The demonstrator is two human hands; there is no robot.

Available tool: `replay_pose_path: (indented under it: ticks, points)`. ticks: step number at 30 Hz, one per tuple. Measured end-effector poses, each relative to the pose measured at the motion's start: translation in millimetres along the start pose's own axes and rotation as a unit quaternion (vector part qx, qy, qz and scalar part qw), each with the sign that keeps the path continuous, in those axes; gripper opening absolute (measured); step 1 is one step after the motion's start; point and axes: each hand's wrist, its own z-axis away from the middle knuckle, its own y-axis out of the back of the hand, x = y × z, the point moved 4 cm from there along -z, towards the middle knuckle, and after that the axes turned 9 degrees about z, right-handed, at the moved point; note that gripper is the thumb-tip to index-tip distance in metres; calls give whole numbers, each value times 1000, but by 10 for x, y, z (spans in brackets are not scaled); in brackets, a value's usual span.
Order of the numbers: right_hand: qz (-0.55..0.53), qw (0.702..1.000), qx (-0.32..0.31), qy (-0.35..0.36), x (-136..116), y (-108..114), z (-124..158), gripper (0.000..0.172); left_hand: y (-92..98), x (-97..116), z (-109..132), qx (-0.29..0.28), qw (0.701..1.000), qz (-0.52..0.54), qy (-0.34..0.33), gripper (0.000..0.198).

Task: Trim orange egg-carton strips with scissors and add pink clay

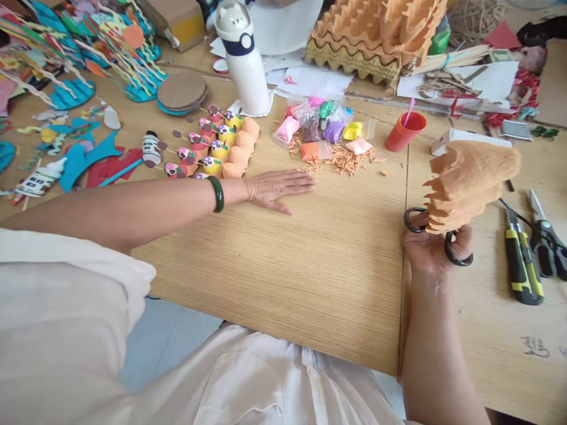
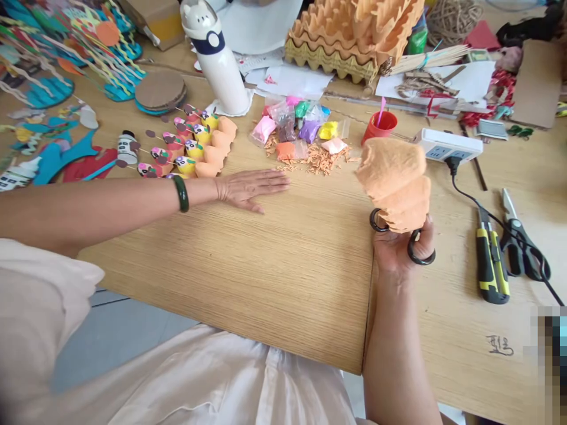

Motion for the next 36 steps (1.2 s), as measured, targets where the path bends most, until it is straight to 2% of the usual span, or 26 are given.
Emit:
replay_pose_path:
  ticks: [3,6,10,12,14,16,19,21,23,25,29,32,34,36]
  points:
    - [35,997,-58,26,-23,20,-43,30,62,-98,-169,27,1000,-2,7,87]
    - [62,995,-65,34,-34,55,-68,28,92,-65,-303,95,995,2,-4,69]
    - [38,997,-55,32,-22,52,-51,20,86,173,-433,226,974,-1,5,40]
    - [21,998,-51,29,-10,57,-55,17,25,405,-490,246,969,-1,5,38]
    - [-2,998,-59,23,-7,82,-80,18,-86,723,-538,228,974,16,-6,39]
    - [-36,997,-70,6,-9,127,-119,24,-251,1109,-558,182,981,46,-43,40]
    - [-55,995,-79,-19,-16,190,-169,28,-597,1658,-522,48,983,94,-151,45]
    - [-41,995,-86,-18,-18,192,-175,29,-805,1820,-482,-24,978,109,-176,50]
    - [-23,996,-86,3,-24,168,-157,26,-910,1769,-483,-41,981,118,-149,56]
    - [6,998,-68,19,-23,145,-129,21,-899,1587,-534,-30,985,123,-117,61]
    - [55,997,-41,44,-30,137,-103,13,-666,1112,-769,-6,992,94,-79,73]
    - [55,996,-61,47,-28,160,-130,14,-481,741,-975,12,998,55,-33,72]
    - [43,995,-74,48,-30,189,-161,19,-378,519,-1079,51,998,44,-10,67]
    - [35,995,-79,47,-35,218,-187,23,-284,362,-1139,116,992,41,2,58]
